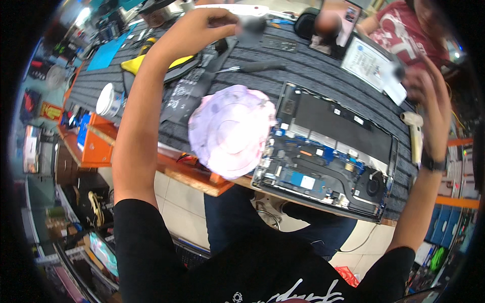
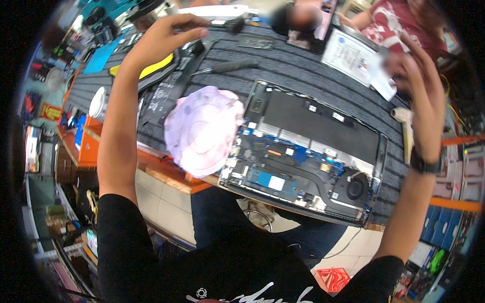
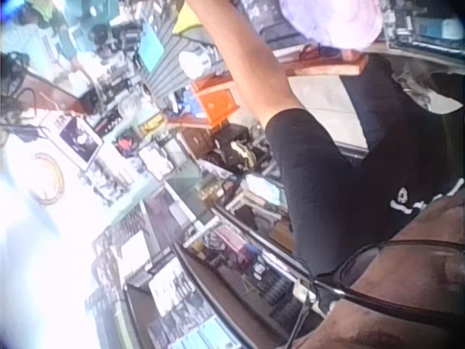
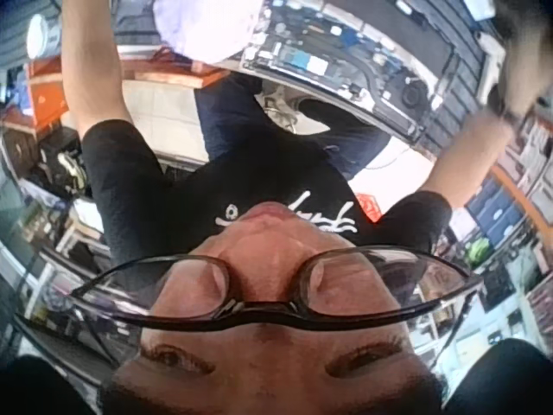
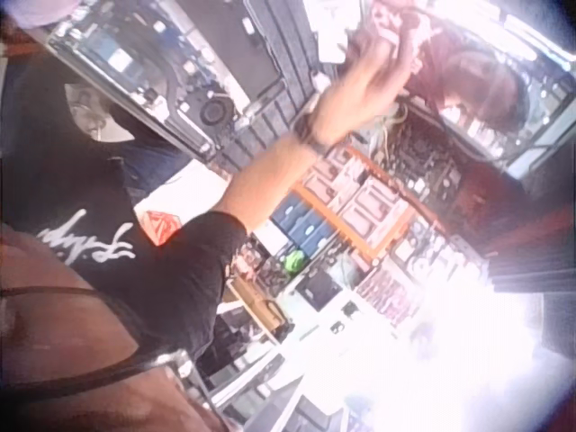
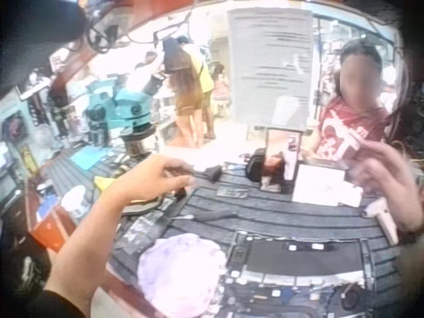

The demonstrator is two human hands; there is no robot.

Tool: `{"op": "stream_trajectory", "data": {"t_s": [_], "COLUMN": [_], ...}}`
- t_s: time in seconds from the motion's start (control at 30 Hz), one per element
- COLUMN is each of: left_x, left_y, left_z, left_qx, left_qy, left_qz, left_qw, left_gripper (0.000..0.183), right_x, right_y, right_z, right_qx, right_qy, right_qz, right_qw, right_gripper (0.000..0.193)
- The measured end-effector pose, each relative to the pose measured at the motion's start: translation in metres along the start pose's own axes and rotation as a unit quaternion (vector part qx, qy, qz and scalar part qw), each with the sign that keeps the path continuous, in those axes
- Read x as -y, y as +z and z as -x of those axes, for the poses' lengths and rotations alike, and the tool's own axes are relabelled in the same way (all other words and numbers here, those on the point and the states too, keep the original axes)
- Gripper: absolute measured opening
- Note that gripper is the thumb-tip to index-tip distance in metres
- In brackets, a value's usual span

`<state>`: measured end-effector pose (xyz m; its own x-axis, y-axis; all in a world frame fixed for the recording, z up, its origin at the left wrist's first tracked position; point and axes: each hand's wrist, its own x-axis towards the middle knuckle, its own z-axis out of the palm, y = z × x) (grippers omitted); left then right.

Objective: The person disassembles a laptop, cleans internal components with a brush and heat gun, and reconnects cables using a spudger and tweezers. The person handles the motherboard, fan, and ribbon cables while working at a cluttered electronics repair bench.

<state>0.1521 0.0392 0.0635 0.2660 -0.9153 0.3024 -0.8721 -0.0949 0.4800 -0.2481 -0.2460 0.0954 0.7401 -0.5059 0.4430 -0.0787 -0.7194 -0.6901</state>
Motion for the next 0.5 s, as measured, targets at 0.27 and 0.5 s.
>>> {"op": "stream_trajectory", "data": {"t_s": [0.27, 0.5], "left_x": [-0.029, -0.040], "left_y": [-0.007, 0.049], "left_z": [0.148, 0.153], "left_qx": [0.008, -0.034], "left_qy": [-0.079, -0.032], "left_qz": [-0.082, -0.154], "left_qw": [0.993, 0.987], "left_gripper": [0.037, 0.036], "right_x": [-0.017, -0.013], "right_y": [-0.013, -0.025], "right_z": [0.115, 0.181], "right_qx": [-0.050, -0.123], "right_qy": [0.056, 0.118], "right_qz": [-0.061, -0.087], "right_qw": [0.995, 0.982], "right_gripper": [0.053, 0.055]}}
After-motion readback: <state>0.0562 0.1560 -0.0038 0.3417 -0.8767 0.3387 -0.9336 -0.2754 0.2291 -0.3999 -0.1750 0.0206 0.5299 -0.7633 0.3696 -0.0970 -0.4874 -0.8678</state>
